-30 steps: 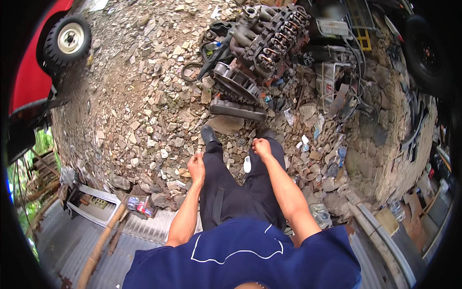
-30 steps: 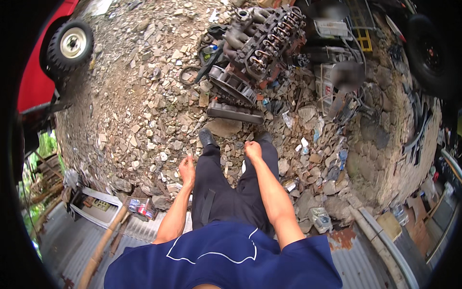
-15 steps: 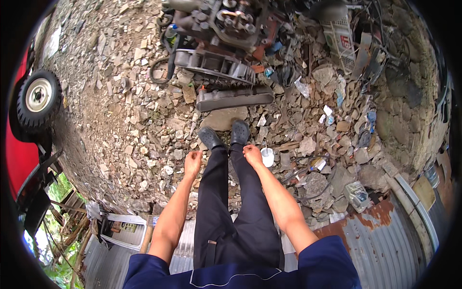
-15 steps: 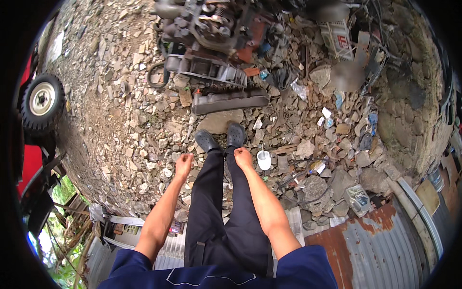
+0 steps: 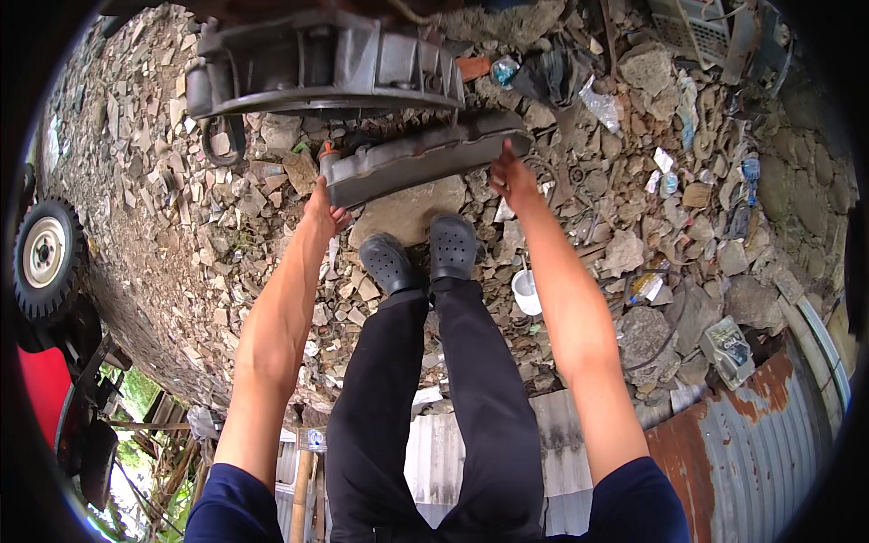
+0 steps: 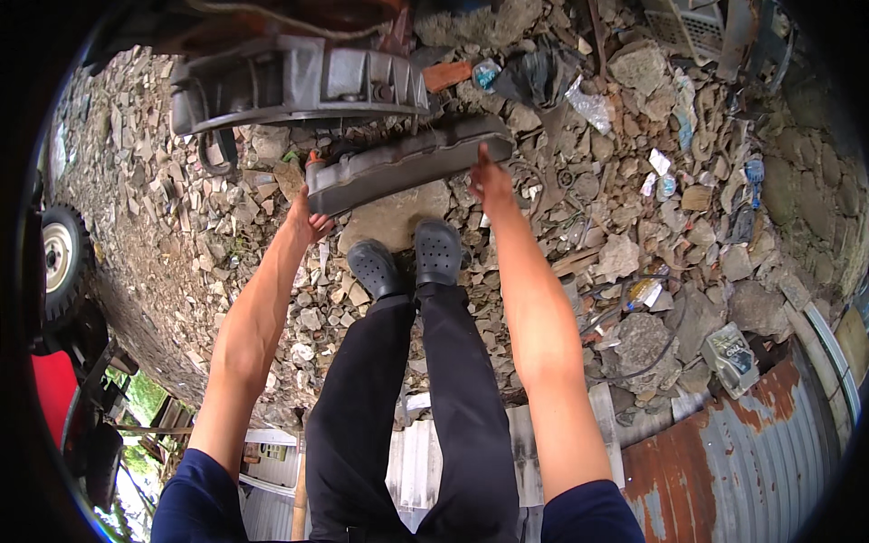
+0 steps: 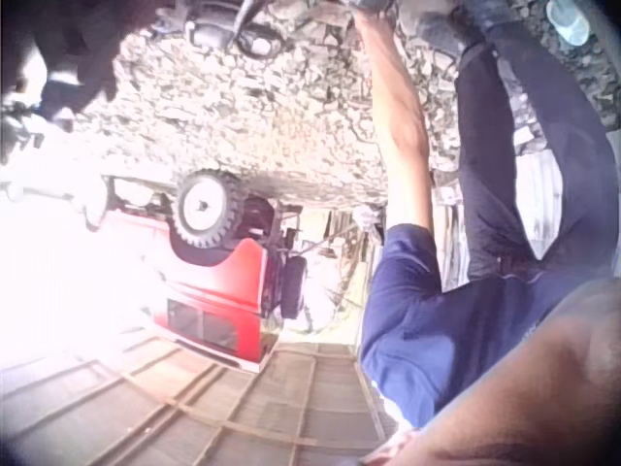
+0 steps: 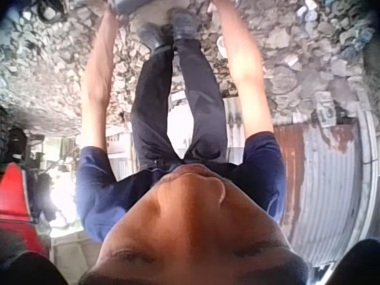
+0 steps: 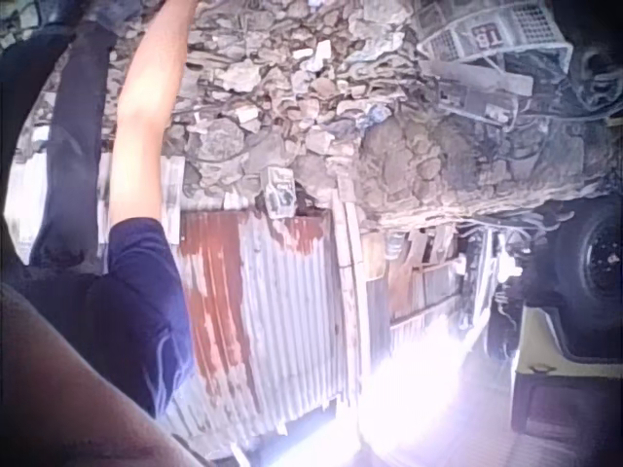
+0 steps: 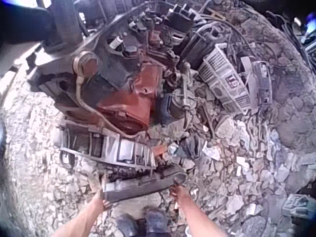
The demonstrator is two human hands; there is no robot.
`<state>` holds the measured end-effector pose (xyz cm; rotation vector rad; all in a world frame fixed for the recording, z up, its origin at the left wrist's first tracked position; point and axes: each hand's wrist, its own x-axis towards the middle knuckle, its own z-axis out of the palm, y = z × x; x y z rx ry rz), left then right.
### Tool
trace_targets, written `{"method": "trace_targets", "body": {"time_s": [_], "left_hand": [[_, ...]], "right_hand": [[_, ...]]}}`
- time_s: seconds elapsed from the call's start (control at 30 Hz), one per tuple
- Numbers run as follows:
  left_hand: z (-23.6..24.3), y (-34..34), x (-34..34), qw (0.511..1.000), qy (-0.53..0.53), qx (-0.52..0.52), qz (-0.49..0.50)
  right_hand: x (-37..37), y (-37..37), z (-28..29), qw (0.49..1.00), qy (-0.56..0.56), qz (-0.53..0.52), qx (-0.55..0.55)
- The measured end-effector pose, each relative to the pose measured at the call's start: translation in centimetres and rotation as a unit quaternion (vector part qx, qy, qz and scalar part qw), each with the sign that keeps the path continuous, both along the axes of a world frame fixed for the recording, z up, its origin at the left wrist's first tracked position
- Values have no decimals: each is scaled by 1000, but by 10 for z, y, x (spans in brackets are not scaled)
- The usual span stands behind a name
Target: The person wipes an engine cylinder head with a cloth by hand and then places a metal valve cover onto the engine block, aligning it with the mounting holes.
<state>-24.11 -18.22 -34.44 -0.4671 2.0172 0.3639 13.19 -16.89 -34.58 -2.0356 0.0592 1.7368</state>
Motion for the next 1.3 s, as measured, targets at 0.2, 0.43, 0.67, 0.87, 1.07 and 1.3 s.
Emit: {"method": "trace_targets", "body": {"time_s": [0.2,0.43,0.67,0.87,1.07,1.3], "left_hand": [[-45,-4,-5,961,-68,197,181],[-3,-65,15,960,-61,169,215],[91,-93,72,935,-183,131,275],[190,-109,107,925,-224,114,286],[281,-136,121,904,-295,123,285],[423,-130,123,921,-365,69,117]], "right_hand": [[-52,47,-71,950,86,-286,96],[-55,-42,-9,904,109,-395,124],[-17,-110,142,888,91,-402,204],[-4,-142,261,875,86,-374,296],[-32,-133,415,892,10,-283,352],[-70,-98,580,880,-99,-244,395]]}}
